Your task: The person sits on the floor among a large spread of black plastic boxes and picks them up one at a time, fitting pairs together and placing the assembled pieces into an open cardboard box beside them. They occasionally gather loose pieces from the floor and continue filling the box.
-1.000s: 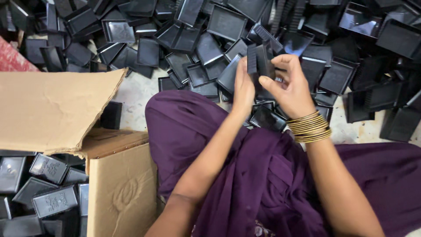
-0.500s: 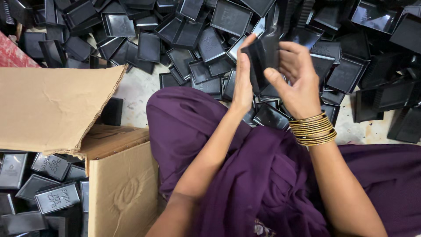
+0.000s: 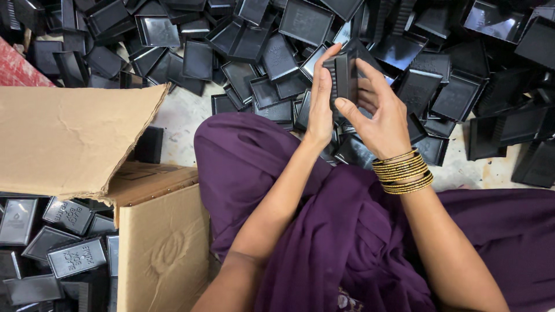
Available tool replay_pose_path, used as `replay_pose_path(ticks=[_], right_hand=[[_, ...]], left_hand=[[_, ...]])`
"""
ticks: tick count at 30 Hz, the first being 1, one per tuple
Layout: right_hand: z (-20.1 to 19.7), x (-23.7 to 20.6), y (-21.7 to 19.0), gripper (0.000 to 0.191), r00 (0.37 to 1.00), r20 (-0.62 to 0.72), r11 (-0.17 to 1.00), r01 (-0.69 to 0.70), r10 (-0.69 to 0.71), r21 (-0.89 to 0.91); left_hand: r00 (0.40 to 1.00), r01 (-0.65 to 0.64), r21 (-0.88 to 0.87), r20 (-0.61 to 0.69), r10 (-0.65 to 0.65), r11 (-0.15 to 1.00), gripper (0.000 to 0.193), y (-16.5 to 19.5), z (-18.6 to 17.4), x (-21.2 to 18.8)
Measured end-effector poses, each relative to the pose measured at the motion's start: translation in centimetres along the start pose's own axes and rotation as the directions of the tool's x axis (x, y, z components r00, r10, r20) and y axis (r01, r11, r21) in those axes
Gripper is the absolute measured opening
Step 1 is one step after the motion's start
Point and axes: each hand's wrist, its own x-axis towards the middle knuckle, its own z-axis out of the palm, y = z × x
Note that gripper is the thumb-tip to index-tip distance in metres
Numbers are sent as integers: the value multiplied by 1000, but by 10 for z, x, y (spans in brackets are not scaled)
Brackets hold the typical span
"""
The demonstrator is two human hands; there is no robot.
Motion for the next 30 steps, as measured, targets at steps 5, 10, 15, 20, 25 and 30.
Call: replay_pose_path(ticks=[5,10,15,20,25,30], right_hand=[[4,-2,-2,74,1000,16,999,4,-4,-53],[2,-3,-3,75,999,32,999,14,-15,29],[5,-3,-4,74,1000,27,1000,10,-10,-6],[3,-2,-3,73,999,52,1000,13,-14,17],[-8,0,-4,72,998,63,988,-14,4,156],[-1,0,-5,76,998,15,998,58,-57,-6]], left_hand=[[1000,18,-81,-9,-19,997,61,1,-3,-2],[1000,-19,-52,-10,18,998,62,4,-1,-2],[997,-56,-12,-48,56,998,62,6,3,-5],[997,-54,2,-56,54,999,63,7,3,-7],[993,-92,-100,-87,83,991,59,5,2,-4],[998,-43,-9,-35,43,999,62,5,2,-6]])
